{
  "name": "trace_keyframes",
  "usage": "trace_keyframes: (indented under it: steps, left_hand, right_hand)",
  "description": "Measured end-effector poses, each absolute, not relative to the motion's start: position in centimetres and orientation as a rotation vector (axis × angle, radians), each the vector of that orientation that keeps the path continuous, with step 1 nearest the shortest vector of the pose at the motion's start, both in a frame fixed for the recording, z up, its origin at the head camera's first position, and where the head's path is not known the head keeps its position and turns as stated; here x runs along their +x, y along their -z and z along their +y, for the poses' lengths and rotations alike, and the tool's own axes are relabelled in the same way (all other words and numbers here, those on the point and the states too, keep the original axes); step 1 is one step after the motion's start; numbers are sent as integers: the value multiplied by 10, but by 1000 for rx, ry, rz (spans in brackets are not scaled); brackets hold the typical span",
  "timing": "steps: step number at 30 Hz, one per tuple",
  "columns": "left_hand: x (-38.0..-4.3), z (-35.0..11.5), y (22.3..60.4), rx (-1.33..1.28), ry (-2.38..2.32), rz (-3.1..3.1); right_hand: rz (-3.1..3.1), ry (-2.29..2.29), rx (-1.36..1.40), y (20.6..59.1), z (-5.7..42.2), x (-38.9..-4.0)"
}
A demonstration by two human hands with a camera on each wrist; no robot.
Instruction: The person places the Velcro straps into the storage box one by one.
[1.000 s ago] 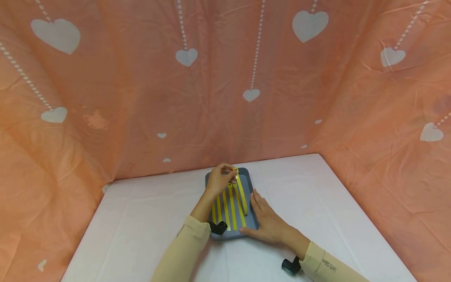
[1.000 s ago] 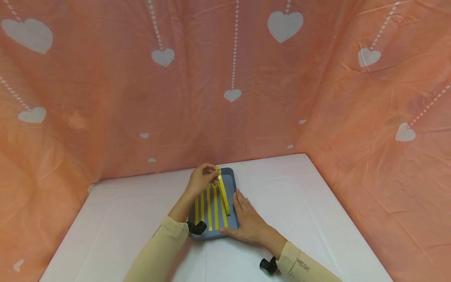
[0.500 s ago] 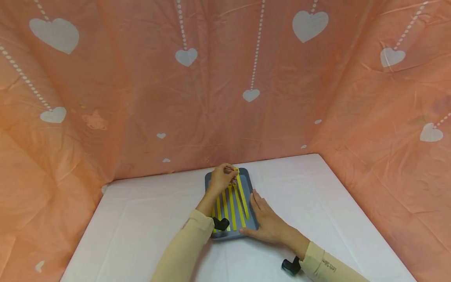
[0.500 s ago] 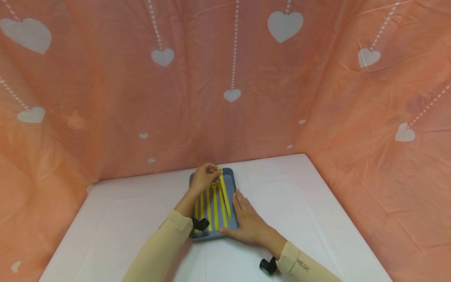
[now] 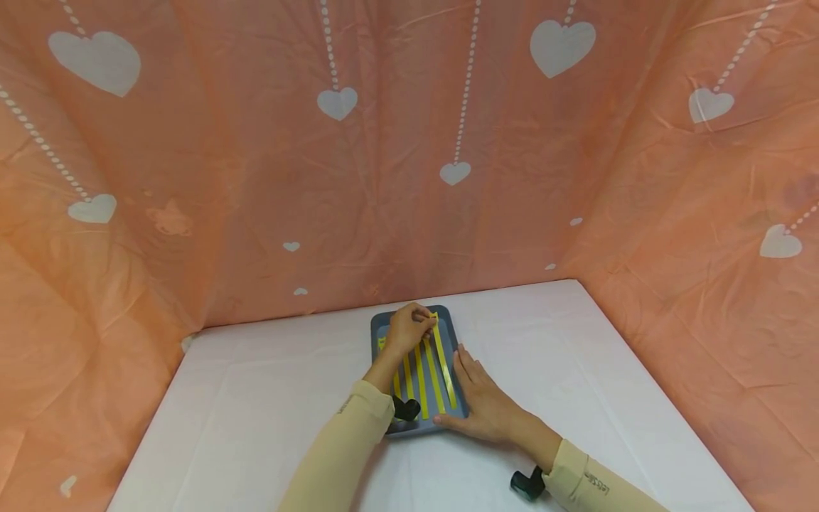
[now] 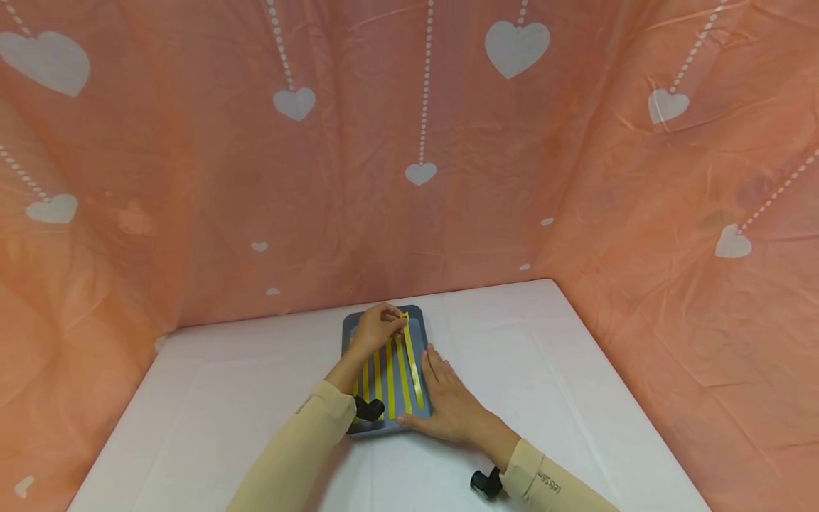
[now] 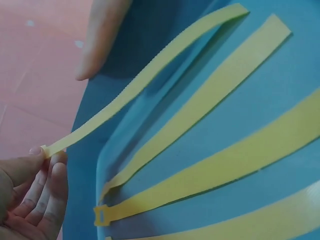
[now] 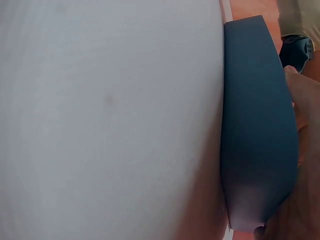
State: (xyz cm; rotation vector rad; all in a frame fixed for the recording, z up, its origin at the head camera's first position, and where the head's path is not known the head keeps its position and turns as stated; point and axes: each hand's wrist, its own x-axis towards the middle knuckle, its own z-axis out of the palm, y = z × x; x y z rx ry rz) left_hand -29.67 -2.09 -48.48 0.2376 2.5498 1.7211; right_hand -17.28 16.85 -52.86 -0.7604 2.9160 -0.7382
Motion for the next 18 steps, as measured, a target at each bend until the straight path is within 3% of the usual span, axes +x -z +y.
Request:
trace_keyframes:
  steps: [18]
  left_hand:
    - [-301, -12, 496, 195, -1603, 2609]
  right_hand:
    - [2914, 740, -737, 531, 170, -172]
